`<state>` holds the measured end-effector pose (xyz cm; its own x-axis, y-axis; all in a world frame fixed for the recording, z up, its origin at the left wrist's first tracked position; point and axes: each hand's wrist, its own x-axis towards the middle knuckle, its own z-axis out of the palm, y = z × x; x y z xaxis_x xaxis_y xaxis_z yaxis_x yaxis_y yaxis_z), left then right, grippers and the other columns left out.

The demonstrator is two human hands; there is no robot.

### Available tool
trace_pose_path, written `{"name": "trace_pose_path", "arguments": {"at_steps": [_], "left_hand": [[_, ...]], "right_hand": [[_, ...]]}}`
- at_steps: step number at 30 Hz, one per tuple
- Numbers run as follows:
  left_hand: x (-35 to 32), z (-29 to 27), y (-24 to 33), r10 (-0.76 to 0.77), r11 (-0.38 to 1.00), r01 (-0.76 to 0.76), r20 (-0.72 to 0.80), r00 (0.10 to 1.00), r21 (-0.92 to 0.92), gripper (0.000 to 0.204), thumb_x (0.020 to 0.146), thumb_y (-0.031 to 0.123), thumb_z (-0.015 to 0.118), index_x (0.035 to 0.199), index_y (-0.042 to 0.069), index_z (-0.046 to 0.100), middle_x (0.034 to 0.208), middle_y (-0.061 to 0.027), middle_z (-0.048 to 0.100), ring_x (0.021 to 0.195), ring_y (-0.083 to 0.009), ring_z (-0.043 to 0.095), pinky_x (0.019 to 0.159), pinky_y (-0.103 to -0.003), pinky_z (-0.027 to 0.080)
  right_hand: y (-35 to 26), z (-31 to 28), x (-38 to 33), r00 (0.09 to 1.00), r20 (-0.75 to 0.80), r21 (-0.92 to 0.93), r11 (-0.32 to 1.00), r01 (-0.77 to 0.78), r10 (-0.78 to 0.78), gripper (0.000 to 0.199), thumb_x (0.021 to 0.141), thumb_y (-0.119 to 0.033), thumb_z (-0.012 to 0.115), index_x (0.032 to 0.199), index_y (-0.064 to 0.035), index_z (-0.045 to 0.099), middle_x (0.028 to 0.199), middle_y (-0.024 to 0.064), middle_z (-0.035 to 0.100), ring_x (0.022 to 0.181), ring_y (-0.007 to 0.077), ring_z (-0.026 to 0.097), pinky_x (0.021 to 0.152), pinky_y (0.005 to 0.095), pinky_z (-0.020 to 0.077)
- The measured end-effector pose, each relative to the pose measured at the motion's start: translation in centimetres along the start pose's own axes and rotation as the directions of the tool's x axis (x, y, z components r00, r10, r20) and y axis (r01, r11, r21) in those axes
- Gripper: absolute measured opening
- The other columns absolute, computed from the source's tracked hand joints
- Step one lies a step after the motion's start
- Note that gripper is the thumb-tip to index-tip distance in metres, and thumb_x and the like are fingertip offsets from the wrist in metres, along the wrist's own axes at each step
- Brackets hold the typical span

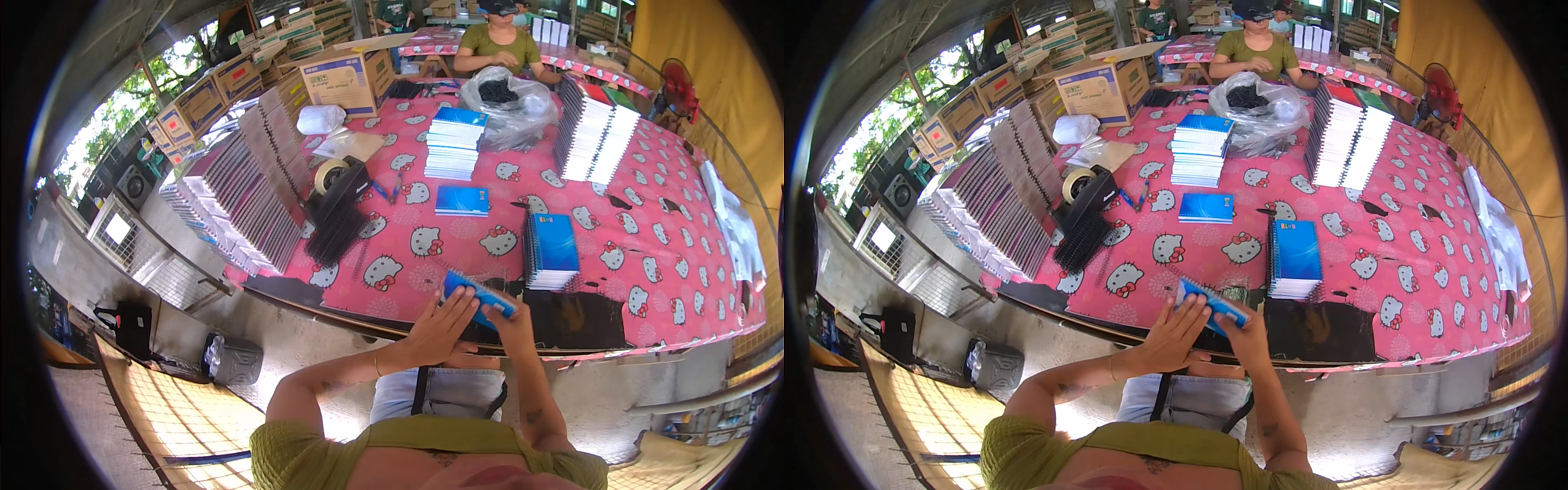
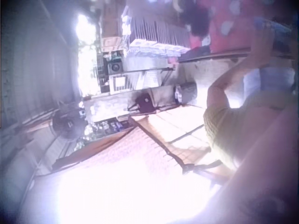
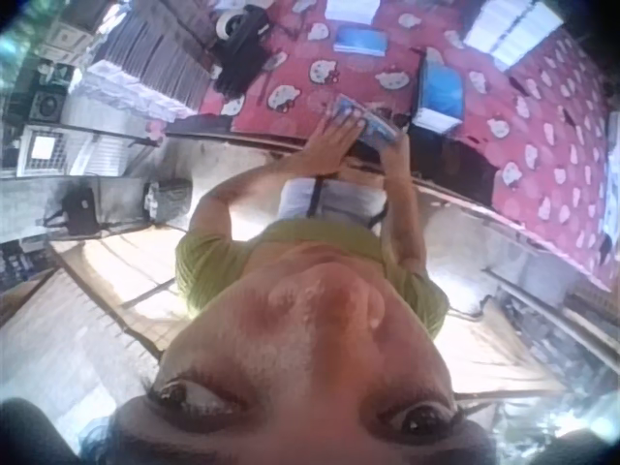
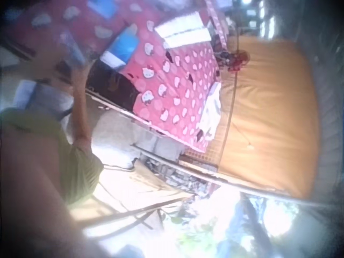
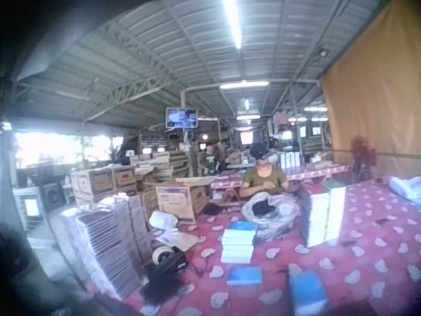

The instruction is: The person organizes blue booklets by hand at a table, tapping them to align the edges and then stacking them into neat piles.

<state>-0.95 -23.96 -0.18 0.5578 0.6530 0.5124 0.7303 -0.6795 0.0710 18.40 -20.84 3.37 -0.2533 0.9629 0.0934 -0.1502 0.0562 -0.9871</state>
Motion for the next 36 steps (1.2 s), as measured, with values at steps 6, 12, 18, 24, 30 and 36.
{"name": "trace_pose_path", "arguments": {"at_steps": [6,12,18,24,30,36], "left_hand": [[2.3,-1.0,-0.6,-0.081,0.995,0.08,0.017,0.997,0.065,0.082,0.092,0.054,0.047,0.146,-0.006,0.034,0.153,-0.0269,0.032,0.144,-0.0426,0.027,0.114,-0.063,0.012],[7.1,-2.3,-1.3,-0.125,0.985,0.122,0.015,0.992,0.125,0.082,0.096,0.062,0.034,0.147,-0.003,0.035,0.156,-0.0243,0.029,0.146,-0.0399,0.024,0.114,-0.063,0.012],[4.7,0.0,-0.3,-0.082,0.994,0.078,0.047,0.996,0.078,0.081,0.095,0.06,0.038,0.148,-0.001,0.035,0.156,-0.0198,0.031,0.146,-0.0369,0.027,0.114,-0.062,0.014],[0.6,1.2,1.8,-0.075,0.997,0.079,-0.104,0.992,0.026,0.061,0.098,0.046,0.047,0.14,0.002,0.049,0.146,-0.0157,0.047,0.137,-0.0308,0.043,0.111,-0.067,0.014],[6.2,-2.2,-2.5,0.04,0.979,-0.05,-0.055,0.998,-0.198,0.03,0.092,0.02,0.065,0.119,0.01,0.063,0.111,-0.0058,0.066,0.105,-0.0235,0.063,0.115,-0.061,0.012],[7.1,-2.6,-2.1,0.025,0.985,-0.026,-0.005,1.0,-0.168,0.028,0.089,0.021,0.068,0.114,0.01,0.063,0.109,-0.0063,0.065,0.101,-0.0229,0.064,0.116,-0.058,0.016]], "right_hand": [[1.7,0.4,0.4,0.999,0.029,-0.005,1.0,0.026,-0.025,0.032,0.09,-0.004,0.066,0.122,0.0033,0.064,0.103,0.004,0.069,0.093,0.0092,0.061,0.084,0.0237,0.0484],[3.0,0.0,1.5,0.988,0.074,-0.146,0.979,0.144,-0.135,0.032,0.089,0.0,0.064,0.121,0.0048,0.063,0.106,0.0111,0.072,0.095,0.0123,0.063,0.084,0.0285,0.0509],[5.0,-1.6,1.5,0.99,0.111,-0.224,0.968,0.111,-0.087,0.032,0.089,-0.002,0.063,0.12,0.0018,0.064,0.1,0.0161,0.072,0.088,0.0135,0.065,0.079,0.031,0.0517],[3.8,-1.2,1.4,0.977,0.113,-0.264,0.943,0.204,-0.179,0.031,0.089,-0.007,0.066,0.119,-0.0008,0.066,0.095,0.0186,0.072,0.083,0.0144,0.067,0.075,0.0327,0.052],[4.0,-1.5,1.6,0.989,0.118,-0.389,0.912,0.132,-0.093,0.031,0.088,-0.017,0.072,0.113,-0.0003,0.069,0.082,0.0175,0.069,0.07,0.0206,0.066,0.066,0.0344,0.0494],[3.9,-1.5,1.8,0.993,0.111,-0.37,0.925,0.086,-0.048,0.029,0.085,-0.015,0.073,0.108,0.0014,0.069,0.08,0.0172,0.069,0.07,0.0219,0.066,0.066,0.035,0.0487]]}}
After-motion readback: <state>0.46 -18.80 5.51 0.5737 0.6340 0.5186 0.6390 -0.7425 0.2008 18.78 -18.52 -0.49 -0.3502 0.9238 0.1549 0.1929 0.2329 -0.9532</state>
